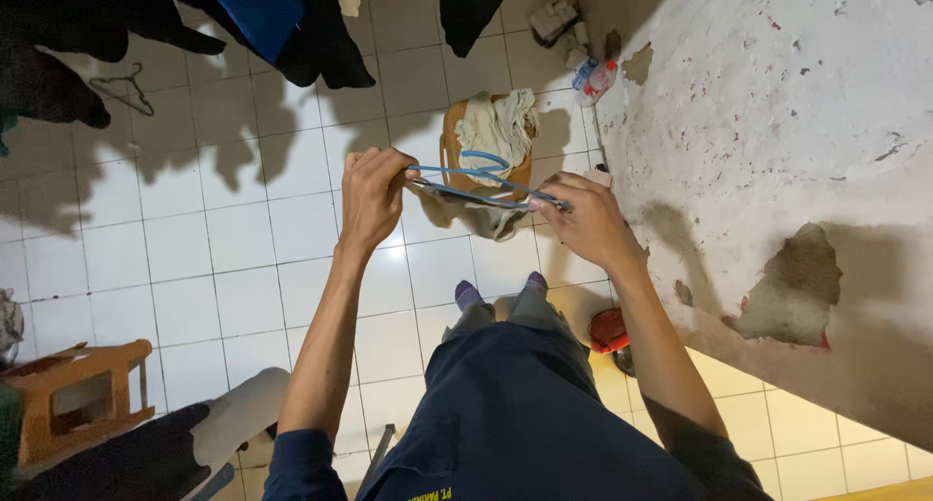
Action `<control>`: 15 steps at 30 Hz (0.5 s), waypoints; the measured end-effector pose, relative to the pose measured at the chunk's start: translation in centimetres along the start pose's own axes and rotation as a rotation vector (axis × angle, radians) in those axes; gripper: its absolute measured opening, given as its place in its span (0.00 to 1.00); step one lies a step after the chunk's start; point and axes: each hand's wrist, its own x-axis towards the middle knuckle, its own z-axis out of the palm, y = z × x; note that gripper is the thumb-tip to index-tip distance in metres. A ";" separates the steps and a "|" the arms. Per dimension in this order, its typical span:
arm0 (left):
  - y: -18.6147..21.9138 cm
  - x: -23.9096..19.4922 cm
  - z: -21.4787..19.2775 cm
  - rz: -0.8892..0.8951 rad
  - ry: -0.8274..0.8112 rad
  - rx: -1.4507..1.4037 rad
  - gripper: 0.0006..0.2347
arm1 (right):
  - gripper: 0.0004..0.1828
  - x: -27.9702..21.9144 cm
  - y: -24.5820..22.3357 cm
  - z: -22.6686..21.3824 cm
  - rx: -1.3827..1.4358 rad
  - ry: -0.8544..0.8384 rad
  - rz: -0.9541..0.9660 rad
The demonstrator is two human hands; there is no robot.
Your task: The person picks up clothes from a pile on the floor, places them on hangers, and hangs them on a clothes rack. The person repeats this process for several items, including a white shirt, a dark garment, and a light-colored cloth.
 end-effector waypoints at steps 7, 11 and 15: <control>-0.9 -1.0 -0.9 -0.002 0.036 -0.046 0.04 | 0.07 -0.3 -0.8 0.6 -0.046 0.108 -0.074; -1.1 -1.4 -1.1 0.016 0.003 -0.059 0.03 | 0.10 -0.2 -1.4 1.6 -0.080 0.114 -0.188; -1.2 -0.9 -1.0 -0.025 -0.061 -0.038 0.03 | 0.10 0.0 -1.5 3.2 0.065 -0.047 -0.060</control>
